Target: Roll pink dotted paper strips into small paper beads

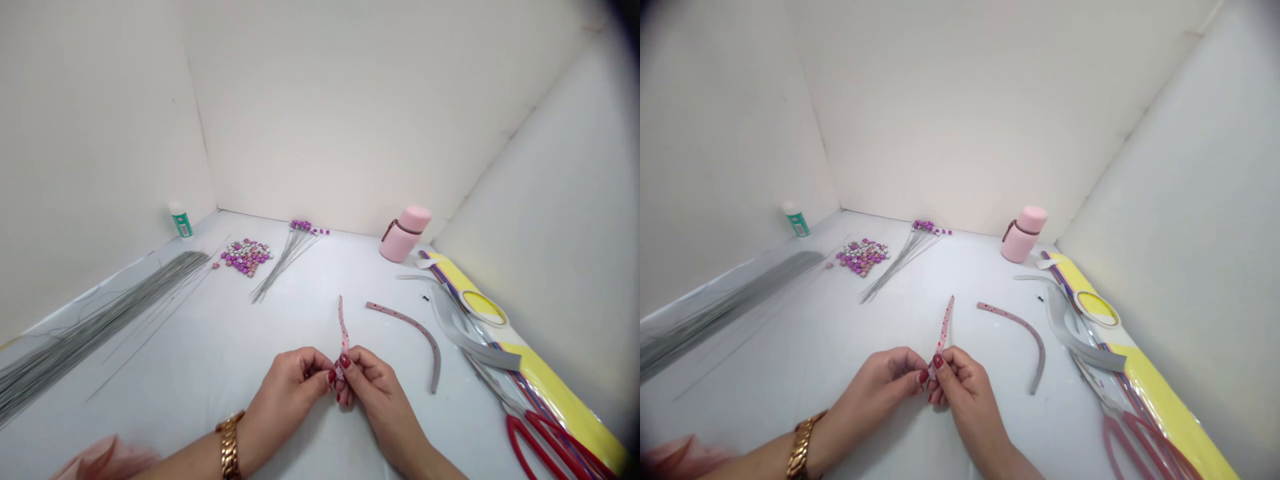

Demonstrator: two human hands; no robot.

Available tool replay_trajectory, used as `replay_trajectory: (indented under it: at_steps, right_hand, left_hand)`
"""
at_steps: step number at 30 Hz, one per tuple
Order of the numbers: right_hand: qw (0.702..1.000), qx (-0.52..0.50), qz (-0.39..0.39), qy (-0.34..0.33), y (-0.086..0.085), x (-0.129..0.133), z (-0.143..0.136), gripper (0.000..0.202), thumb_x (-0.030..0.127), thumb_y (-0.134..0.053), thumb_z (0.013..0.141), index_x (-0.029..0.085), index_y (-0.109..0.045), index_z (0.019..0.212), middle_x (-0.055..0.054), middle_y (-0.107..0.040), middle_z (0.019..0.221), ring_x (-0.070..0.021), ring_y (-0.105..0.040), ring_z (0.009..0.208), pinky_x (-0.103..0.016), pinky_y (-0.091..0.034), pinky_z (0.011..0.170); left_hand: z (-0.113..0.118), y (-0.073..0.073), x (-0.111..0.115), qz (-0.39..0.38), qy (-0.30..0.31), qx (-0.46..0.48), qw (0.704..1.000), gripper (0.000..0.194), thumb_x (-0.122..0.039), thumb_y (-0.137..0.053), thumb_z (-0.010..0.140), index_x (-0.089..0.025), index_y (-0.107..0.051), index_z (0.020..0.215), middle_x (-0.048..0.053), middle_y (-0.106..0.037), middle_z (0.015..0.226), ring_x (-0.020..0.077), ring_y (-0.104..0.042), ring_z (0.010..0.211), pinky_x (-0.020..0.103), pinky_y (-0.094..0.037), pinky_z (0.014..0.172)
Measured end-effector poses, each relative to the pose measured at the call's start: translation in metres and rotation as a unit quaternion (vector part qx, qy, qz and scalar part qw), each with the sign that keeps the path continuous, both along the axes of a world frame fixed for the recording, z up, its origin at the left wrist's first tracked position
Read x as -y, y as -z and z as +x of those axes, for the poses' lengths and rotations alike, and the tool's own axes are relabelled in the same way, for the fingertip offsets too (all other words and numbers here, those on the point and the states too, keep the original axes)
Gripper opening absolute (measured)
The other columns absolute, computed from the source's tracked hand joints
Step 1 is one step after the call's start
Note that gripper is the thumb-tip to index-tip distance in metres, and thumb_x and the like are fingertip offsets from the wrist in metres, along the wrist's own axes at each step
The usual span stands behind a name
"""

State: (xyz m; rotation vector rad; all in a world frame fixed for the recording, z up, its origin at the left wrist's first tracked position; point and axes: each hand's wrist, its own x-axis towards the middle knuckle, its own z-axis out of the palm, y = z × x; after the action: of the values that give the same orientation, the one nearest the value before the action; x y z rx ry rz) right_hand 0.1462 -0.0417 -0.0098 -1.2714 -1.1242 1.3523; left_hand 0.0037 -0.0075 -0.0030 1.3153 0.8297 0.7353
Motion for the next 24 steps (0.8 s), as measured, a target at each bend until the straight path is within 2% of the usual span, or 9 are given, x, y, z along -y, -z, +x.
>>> replay_trajectory:
  at_steps: [2,4,9,13,17,20,24]
  right_hand:
    - [1.000,-0.002,-0.010,-0.004,0.001,-0.001,0.000,0.026,0.037,-0.050,0.083,0.015,-0.053,0.070,0.001,-0.055,0.056,-0.0083,-0.048,0.049,-0.020,-0.037,0.049]
    - [1.000,-0.001,-0.017,-0.006,0.002,-0.001,0.001,0.025,0.037,-0.049,0.083,0.015,-0.052,0.071,0.002,-0.055,0.055,-0.0079,-0.047,0.048,-0.019,-0.036,0.048]
    - [1.000,0.002,-0.022,0.000,0.006,-0.001,0.001,0.026,0.037,-0.049,0.084,0.015,-0.051,0.071,0.002,-0.055,0.055,-0.0071,-0.047,0.046,-0.019,-0.035,0.046]
    - [1.000,0.003,-0.029,0.003,0.006,-0.001,0.000,0.026,0.038,-0.049,0.083,0.015,-0.049,0.071,0.002,-0.055,0.056,-0.0072,-0.047,0.046,-0.019,-0.035,0.046]
    - [1.000,0.005,-0.024,0.013,0.007,-0.003,-0.001,0.026,0.039,-0.050,0.082,0.016,-0.048,0.071,0.002,-0.055,0.057,-0.0071,-0.047,0.046,-0.019,-0.035,0.046]
    - [1.000,0.005,-0.021,0.005,0.010,-0.005,0.000,0.028,0.042,-0.052,0.080,0.016,-0.047,0.069,0.003,-0.054,0.056,-0.0070,-0.046,0.045,-0.019,-0.034,0.045]
    - [1.000,0.015,-0.018,-0.011,0.015,-0.007,0.002,0.032,0.047,-0.054,0.076,0.016,-0.047,0.068,0.004,-0.052,0.054,-0.0072,-0.046,0.043,-0.019,-0.034,0.043]
  left_hand:
    - [0.001,0.004,-0.003,-0.058,0.014,0.027,0.998,0.008,-0.016,-0.052,0.073,-0.014,-0.057,0.067,0.002,-0.064,0.062,0.0150,-0.058,0.062,0.025,-0.042,0.058]
    - [0.001,0.006,-0.004,-0.083,0.014,0.035,0.996,0.007,-0.017,-0.054,0.071,-0.013,-0.057,0.066,0.001,-0.062,0.059,0.0137,-0.056,0.059,0.024,-0.040,0.057]
    - [-0.001,0.006,-0.004,-0.085,0.016,0.029,0.996,0.006,-0.017,-0.055,0.069,-0.012,-0.057,0.065,0.000,-0.061,0.059,0.0117,-0.053,0.057,0.023,-0.038,0.056]
    - [0.001,0.010,-0.003,-0.076,-0.015,0.006,0.997,0.006,-0.016,-0.055,0.069,-0.013,-0.058,0.065,0.000,-0.061,0.058,0.0120,-0.053,0.056,0.022,-0.039,0.055]
    - [0.001,0.014,0.000,-0.023,-0.011,-0.008,1.000,0.010,-0.015,-0.050,0.073,-0.014,-0.060,0.069,0.002,-0.065,0.064,0.0147,-0.059,0.063,0.024,-0.043,0.061]
    - [-0.001,0.011,0.001,0.059,-0.010,-0.046,0.997,0.017,-0.013,-0.045,0.075,-0.015,-0.062,0.072,0.003,-0.067,0.070,0.0152,-0.060,0.067,0.023,-0.044,0.065]
    - [-0.005,0.006,0.001,0.158,-0.030,-0.118,0.980,0.019,-0.009,-0.047,0.071,-0.015,-0.065,0.070,0.004,-0.068,0.071,0.0155,-0.060,0.068,0.023,-0.043,0.065]
